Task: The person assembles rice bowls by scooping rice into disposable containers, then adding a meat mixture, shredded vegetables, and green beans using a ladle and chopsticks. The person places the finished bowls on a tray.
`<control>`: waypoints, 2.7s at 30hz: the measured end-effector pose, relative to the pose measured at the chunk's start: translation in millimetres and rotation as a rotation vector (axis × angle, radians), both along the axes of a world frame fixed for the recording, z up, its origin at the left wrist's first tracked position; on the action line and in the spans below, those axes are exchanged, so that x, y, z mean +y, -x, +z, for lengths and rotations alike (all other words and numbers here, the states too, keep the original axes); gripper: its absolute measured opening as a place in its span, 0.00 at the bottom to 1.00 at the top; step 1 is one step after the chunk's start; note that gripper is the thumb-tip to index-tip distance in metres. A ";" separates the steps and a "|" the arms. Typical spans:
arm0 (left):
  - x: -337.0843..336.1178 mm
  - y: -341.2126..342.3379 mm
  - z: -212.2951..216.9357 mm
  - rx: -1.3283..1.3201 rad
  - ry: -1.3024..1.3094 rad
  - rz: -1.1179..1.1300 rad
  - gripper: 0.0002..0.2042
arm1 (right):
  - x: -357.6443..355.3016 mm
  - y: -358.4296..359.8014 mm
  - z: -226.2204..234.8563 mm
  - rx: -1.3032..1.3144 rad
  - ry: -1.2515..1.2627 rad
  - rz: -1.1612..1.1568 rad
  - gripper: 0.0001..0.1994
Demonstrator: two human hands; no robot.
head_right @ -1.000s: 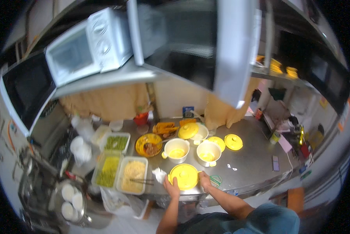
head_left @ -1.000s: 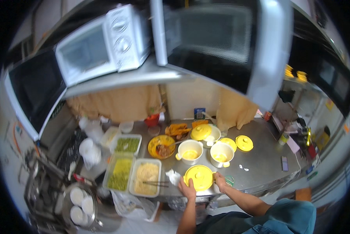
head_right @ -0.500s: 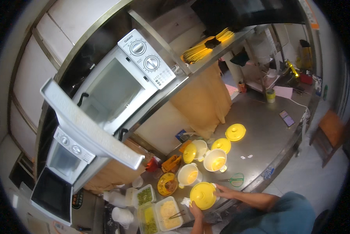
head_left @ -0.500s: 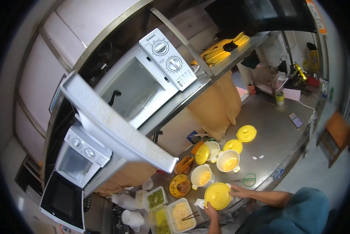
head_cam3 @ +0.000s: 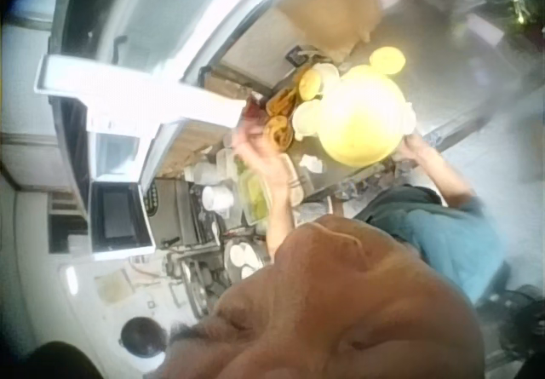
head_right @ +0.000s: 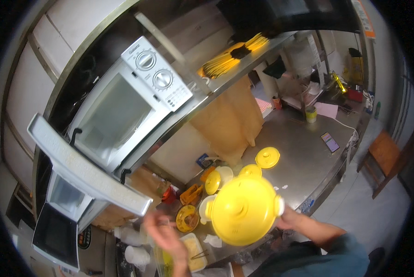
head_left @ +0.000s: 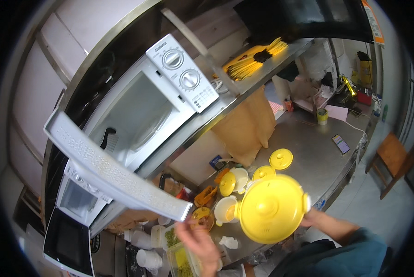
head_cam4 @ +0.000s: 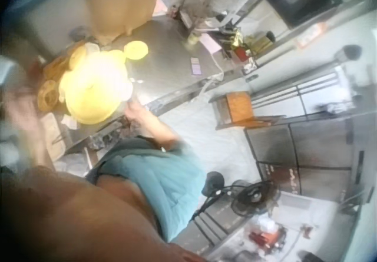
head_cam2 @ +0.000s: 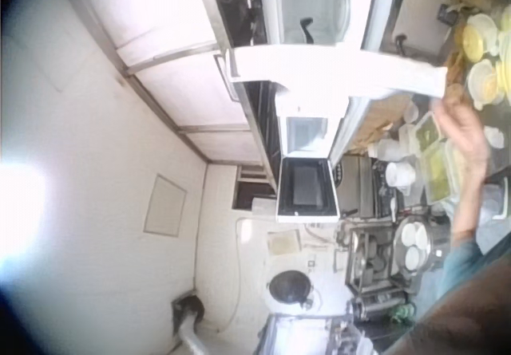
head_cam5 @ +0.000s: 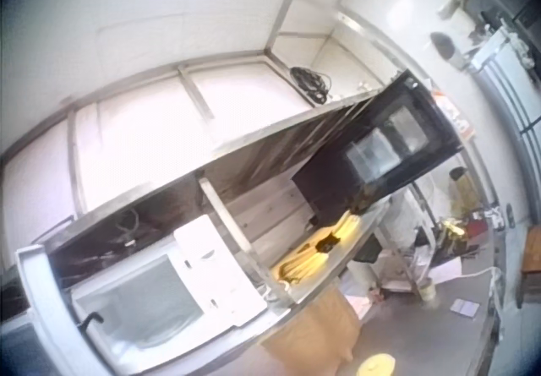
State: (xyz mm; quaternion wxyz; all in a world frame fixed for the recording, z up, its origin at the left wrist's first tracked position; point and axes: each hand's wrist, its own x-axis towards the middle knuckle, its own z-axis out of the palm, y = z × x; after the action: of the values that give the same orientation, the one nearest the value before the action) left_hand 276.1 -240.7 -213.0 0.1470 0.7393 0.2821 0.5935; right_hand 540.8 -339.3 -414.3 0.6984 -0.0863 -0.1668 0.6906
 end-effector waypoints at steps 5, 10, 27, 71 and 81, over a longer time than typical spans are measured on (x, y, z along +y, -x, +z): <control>8.0 -13.4 124.5 0.156 -0.517 0.492 0.55 | 16.5 -27.3 63.2 -0.238 -0.226 -0.291 0.38; -8.6 0.0 145.8 0.166 -0.446 0.371 0.55 | 79.0 -2.6 171.0 -0.177 -0.490 -0.412 0.34; -45.8 140.5 121.2 -0.048 -0.094 0.139 0.47 | 283.2 151.3 352.2 -0.111 -0.364 -0.605 0.46; 118.2 -105.4 201.8 0.355 -0.465 0.193 0.16 | 178.1 -31.1 289.6 -0.818 -0.333 -0.559 0.21; 186.0 -153.5 216.5 0.566 -0.533 0.571 0.17 | 34.6 9.7 -18.2 -0.823 0.429 -0.119 0.13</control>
State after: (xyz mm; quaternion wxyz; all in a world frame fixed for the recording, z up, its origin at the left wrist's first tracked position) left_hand 429.6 -54.7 3.6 -0.2991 0.7766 0.3409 0.4373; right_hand 531.1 -304.7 -432.5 0.5791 -0.5047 -0.2782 0.5766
